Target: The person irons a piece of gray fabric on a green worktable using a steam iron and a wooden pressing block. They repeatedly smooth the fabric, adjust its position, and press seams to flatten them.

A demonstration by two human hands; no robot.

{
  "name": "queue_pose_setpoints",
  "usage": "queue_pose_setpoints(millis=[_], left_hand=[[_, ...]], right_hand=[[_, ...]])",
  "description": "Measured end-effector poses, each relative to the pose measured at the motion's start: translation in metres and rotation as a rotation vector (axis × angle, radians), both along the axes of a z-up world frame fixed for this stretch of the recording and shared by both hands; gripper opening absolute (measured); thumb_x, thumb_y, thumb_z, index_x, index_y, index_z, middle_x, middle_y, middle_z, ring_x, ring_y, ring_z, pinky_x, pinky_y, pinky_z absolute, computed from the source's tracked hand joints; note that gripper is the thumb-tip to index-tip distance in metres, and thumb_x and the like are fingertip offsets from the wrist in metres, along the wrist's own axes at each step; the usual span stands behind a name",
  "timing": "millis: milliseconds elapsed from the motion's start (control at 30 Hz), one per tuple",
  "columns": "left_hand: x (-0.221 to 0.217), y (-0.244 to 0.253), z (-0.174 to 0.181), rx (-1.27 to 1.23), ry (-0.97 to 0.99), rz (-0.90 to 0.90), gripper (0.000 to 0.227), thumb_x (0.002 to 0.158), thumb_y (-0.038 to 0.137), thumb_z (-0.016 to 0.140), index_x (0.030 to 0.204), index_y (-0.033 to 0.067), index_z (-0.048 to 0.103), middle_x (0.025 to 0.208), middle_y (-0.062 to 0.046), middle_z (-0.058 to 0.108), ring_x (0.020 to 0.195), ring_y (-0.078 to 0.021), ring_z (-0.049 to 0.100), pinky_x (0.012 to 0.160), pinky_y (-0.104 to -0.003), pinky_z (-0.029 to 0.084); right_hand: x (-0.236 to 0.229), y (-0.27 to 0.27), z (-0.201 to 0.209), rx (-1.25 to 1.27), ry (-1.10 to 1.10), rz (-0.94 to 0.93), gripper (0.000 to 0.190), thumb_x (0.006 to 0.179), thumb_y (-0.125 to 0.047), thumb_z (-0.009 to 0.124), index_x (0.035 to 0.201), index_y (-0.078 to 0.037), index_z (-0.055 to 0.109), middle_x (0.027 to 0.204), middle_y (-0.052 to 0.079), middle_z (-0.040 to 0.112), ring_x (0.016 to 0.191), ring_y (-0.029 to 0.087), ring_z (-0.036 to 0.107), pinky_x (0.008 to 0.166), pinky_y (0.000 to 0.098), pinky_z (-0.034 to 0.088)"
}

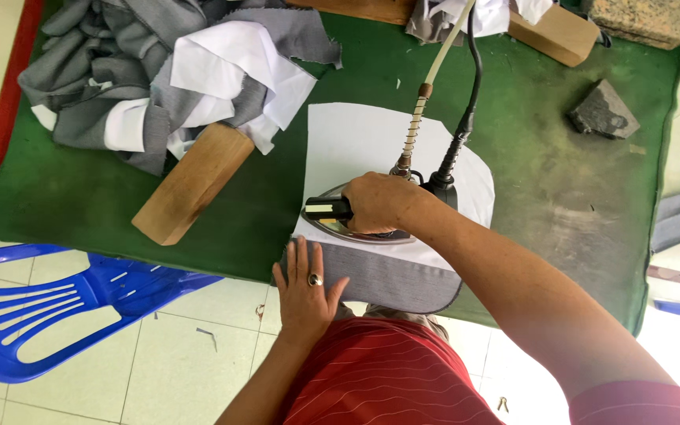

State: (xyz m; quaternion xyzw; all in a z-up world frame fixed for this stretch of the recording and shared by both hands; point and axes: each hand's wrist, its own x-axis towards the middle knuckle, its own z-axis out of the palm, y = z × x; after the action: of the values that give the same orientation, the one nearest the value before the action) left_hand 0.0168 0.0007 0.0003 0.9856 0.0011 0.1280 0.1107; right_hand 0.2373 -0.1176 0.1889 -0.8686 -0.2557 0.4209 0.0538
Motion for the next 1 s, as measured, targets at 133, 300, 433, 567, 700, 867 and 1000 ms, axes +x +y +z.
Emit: queue_pose_setpoints(millis=[133,300,433,567,700,867,1000], left_hand=[[0.027,0.006,0.008,-0.117,0.054,0.025,0.084,0.098,0.062,0.050,0.158,0.0067,0.031,0.159,-0.030,0.031,0.146,-0.0505,0.032,0.106,-0.073,0.029],[0.035,0.006,0.007,-0.040,0.039,-0.034,0.082,0.100,0.058,0.050,0.160,0.0050,0.030,0.164,-0.025,0.028,0.151,-0.0441,0.027,0.112,-0.066,0.024],[0.031,-0.020,0.012,-0.064,0.044,-0.127,0.085,0.098,0.062,0.051,0.159,0.0061,0.031,0.161,-0.025,0.032,0.148,-0.0453,0.032,0.110,-0.068,0.028],[0.028,-0.066,0.000,-0.255,-0.049,-0.512,0.064,0.095,0.040,0.065,0.147,0.0087,0.047,0.153,-0.023,0.042,0.141,-0.0469,0.040,0.107,-0.065,0.037],[0.022,-0.132,-0.010,-0.379,-0.180,-0.858,0.043,0.100,0.026,0.055,0.140,0.0091,0.056,0.144,-0.017,0.055,0.137,-0.0383,0.054,0.103,-0.052,0.050],[0.029,-0.149,-0.001,-0.214,0.479,-0.981,0.078,0.101,0.051,0.041,0.162,0.0081,0.019,0.171,-0.017,0.012,0.158,-0.0344,0.006,0.124,-0.058,0.007],[0.022,-0.146,-0.014,-0.142,0.448,-1.009,0.091,0.096,0.066,0.037,0.162,0.0075,0.018,0.171,-0.014,0.012,0.159,-0.0313,0.008,0.125,-0.057,0.007]], right_hand=[[-0.003,-0.019,0.005,-0.002,0.021,-0.063,0.035,0.082,-0.032,0.071,0.106,-0.008,0.077,0.094,0.018,0.077,0.098,0.039,0.074,0.087,0.0497,0.059],[-0.010,-0.048,0.007,-0.037,0.025,-0.095,0.034,0.082,-0.033,0.071,0.105,-0.010,0.078,0.096,0.017,0.077,0.100,0.038,0.074,0.088,0.0480,0.059],[-0.012,-0.072,0.005,-0.054,0.026,-0.115,0.034,0.082,-0.034,0.071,0.105,-0.010,0.078,0.096,0.017,0.077,0.100,0.037,0.074,0.088,0.0484,0.059],[-0.013,-0.097,-0.001,-0.059,-0.002,-0.178,0.033,0.082,-0.035,0.073,0.103,-0.010,0.078,0.093,0.017,0.077,0.098,0.038,0.074,0.086,0.0469,0.059],[-0.009,-0.120,-0.009,-0.088,-0.028,-0.209,0.033,0.081,-0.038,0.070,0.101,-0.013,0.078,0.093,0.015,0.077,0.097,0.036,0.075,0.085,0.0462,0.060],[-0.008,-0.136,-0.003,-0.090,-0.036,-0.260,0.031,0.081,-0.036,0.071,0.100,-0.014,0.079,0.091,0.014,0.077,0.095,0.034,0.075,0.086,0.0450,0.060],[-0.010,-0.147,-0.003,-0.095,-0.006,-0.218,0.029,0.081,-0.036,0.071,0.098,-0.014,0.079,0.089,0.012,0.077,0.093,0.032,0.076,0.084,0.0430,0.060]])
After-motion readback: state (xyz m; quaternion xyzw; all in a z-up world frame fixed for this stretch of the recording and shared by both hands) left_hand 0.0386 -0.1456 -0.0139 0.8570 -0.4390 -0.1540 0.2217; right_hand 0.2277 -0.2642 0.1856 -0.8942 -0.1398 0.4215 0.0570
